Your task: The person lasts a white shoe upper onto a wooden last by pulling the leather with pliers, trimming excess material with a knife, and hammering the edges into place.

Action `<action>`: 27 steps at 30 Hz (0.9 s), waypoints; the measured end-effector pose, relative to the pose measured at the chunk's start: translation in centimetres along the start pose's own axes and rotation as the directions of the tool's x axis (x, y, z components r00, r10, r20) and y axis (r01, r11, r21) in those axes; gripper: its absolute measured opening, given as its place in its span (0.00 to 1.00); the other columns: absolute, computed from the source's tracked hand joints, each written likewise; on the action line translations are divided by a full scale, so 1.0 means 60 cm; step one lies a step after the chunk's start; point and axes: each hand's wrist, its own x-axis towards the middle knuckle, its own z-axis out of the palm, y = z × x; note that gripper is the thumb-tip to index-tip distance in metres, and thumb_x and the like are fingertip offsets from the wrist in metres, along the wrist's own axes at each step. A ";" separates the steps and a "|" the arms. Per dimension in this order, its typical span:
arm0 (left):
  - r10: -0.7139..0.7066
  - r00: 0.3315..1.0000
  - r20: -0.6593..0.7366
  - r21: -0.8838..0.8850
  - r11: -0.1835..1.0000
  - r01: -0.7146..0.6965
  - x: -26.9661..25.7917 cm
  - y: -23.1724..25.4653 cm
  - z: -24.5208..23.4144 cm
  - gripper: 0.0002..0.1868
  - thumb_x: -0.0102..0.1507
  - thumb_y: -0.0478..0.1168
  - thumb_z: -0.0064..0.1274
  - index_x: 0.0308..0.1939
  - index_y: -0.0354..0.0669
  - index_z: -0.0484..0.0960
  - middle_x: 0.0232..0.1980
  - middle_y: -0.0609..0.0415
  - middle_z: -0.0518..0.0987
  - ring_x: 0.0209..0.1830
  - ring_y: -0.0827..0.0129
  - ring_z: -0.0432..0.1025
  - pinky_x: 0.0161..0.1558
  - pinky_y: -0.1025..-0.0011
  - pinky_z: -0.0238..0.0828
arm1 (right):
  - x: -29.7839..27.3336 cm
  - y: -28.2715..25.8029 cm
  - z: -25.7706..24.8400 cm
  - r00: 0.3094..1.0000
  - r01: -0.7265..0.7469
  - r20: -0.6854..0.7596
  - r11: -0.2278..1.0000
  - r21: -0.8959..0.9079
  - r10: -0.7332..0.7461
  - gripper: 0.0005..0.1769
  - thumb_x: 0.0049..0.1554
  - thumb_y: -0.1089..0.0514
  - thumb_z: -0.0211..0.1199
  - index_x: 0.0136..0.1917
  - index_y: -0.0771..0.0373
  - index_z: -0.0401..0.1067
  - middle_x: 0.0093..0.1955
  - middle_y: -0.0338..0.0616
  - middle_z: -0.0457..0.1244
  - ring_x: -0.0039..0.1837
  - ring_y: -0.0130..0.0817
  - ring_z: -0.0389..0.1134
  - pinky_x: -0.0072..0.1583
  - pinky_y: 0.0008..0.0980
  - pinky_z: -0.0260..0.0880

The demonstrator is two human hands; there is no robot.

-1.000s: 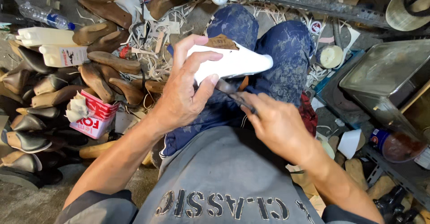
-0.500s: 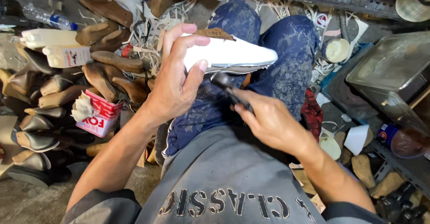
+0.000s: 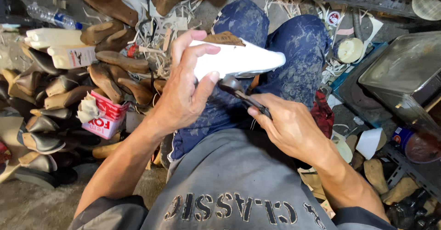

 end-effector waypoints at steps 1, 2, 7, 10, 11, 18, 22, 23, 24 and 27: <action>0.021 1.000 0.018 0.004 1.000 -0.021 0.004 0.002 0.000 0.18 0.75 0.47 0.34 0.64 0.41 0.62 0.68 0.36 0.55 0.73 0.46 0.55 0.72 0.50 0.57 | -0.005 -0.003 -0.003 0.997 0.053 -0.054 0.998 -0.030 -0.055 0.16 0.65 0.53 0.51 0.62 0.62 0.69 0.51 0.45 0.70 0.47 0.56 0.70 0.46 0.47 0.64; 0.024 1.000 0.016 0.002 1.000 -0.024 0.005 0.002 0.001 0.18 0.75 0.47 0.34 0.64 0.41 0.62 0.68 0.36 0.55 0.73 0.46 0.55 0.72 0.50 0.57 | -0.006 -0.001 -0.001 0.997 0.053 -0.055 0.998 -0.033 -0.055 0.16 0.65 0.53 0.51 0.62 0.62 0.69 0.51 0.45 0.70 0.47 0.56 0.70 0.46 0.47 0.64; 0.056 0.998 0.041 -0.007 0.998 -0.055 -0.007 -0.009 0.009 0.19 0.75 0.49 0.36 0.65 0.44 0.60 0.70 0.38 0.53 0.75 0.48 0.51 0.72 0.49 0.59 | -0.026 0.005 0.073 0.977 0.073 -0.192 0.989 -0.129 -0.097 0.12 0.63 0.58 0.55 0.59 0.63 0.69 0.52 0.47 0.71 0.48 0.51 0.73 0.44 0.49 0.70; 0.039 0.999 0.016 0.004 0.999 -0.039 -0.025 -0.011 0.023 0.20 0.75 0.51 0.33 0.65 0.44 0.60 0.71 0.37 0.53 0.74 0.47 0.53 0.71 0.51 0.60 | -0.031 0.011 0.092 0.992 -0.017 -0.128 0.994 -0.103 0.004 0.11 0.63 0.55 0.53 0.57 0.57 0.69 0.46 0.44 0.71 0.43 0.57 0.71 0.39 0.53 0.65; 0.048 0.999 0.015 0.005 0.999 -0.048 -0.022 -0.013 0.019 0.20 0.75 0.51 0.33 0.65 0.44 0.60 0.71 0.37 0.53 0.74 0.47 0.53 0.71 0.51 0.60 | -0.027 0.013 0.094 0.991 -0.016 -0.136 0.994 -0.107 0.001 0.11 0.63 0.55 0.53 0.57 0.57 0.69 0.46 0.44 0.71 0.43 0.57 0.71 0.39 0.53 0.65; -0.060 0.997 0.039 -0.103 0.993 0.063 -0.033 -0.026 0.012 0.21 0.72 0.52 0.43 0.66 0.52 0.68 0.74 0.43 0.51 0.73 0.55 0.57 0.69 0.61 0.61 | 0.011 0.030 0.110 0.994 0.083 -0.084 0.991 0.105 -0.074 0.07 0.65 0.55 0.54 0.46 0.57 0.65 0.32 0.43 0.64 0.35 0.53 0.64 0.41 0.44 0.60; -0.150 0.989 -0.016 -0.196 0.970 0.144 -0.031 -0.051 0.016 0.17 0.67 0.49 0.52 0.58 0.54 0.76 0.74 0.45 0.53 0.72 0.54 0.58 0.69 0.58 0.68 | 0.045 0.032 0.104 0.995 0.099 -0.025 0.978 0.182 -0.096 0.09 0.64 0.58 0.56 0.41 0.58 0.68 0.34 0.37 0.70 0.35 0.30 0.72 0.44 0.32 0.69; -0.160 0.987 -0.028 -0.203 0.967 0.151 -0.030 -0.049 0.016 0.17 0.67 0.49 0.52 0.58 0.54 0.76 0.74 0.45 0.53 0.72 0.54 0.58 0.69 0.58 0.68 | 0.031 0.031 0.089 0.995 0.099 -0.009 0.979 0.176 -0.099 0.09 0.64 0.58 0.56 0.41 0.58 0.68 0.34 0.37 0.70 0.35 0.30 0.72 0.44 0.32 0.69; -0.110 0.992 -0.058 -0.172 0.980 0.099 -0.026 -0.049 0.016 0.18 0.65 0.45 0.52 0.58 0.50 0.75 0.72 0.43 0.56 0.70 0.54 0.59 0.65 0.60 0.68 | 0.021 0.030 0.071 0.997 0.043 0.061 0.999 -0.015 -0.042 0.09 0.65 0.54 0.53 0.44 0.58 0.67 0.41 0.42 0.68 0.43 0.45 0.70 0.46 0.43 0.66; -0.032 0.991 -0.131 -0.142 0.990 0.013 -0.026 -0.059 0.016 0.19 0.67 0.45 0.50 0.60 0.46 0.73 0.71 0.41 0.59 0.68 0.54 0.62 0.60 0.63 0.68 | -0.040 0.054 0.033 0.983 -0.014 0.160 0.911 -0.413 0.088 0.14 0.66 0.46 0.52 0.46 0.56 0.65 0.45 0.46 0.64 0.47 0.61 0.67 0.44 0.57 0.64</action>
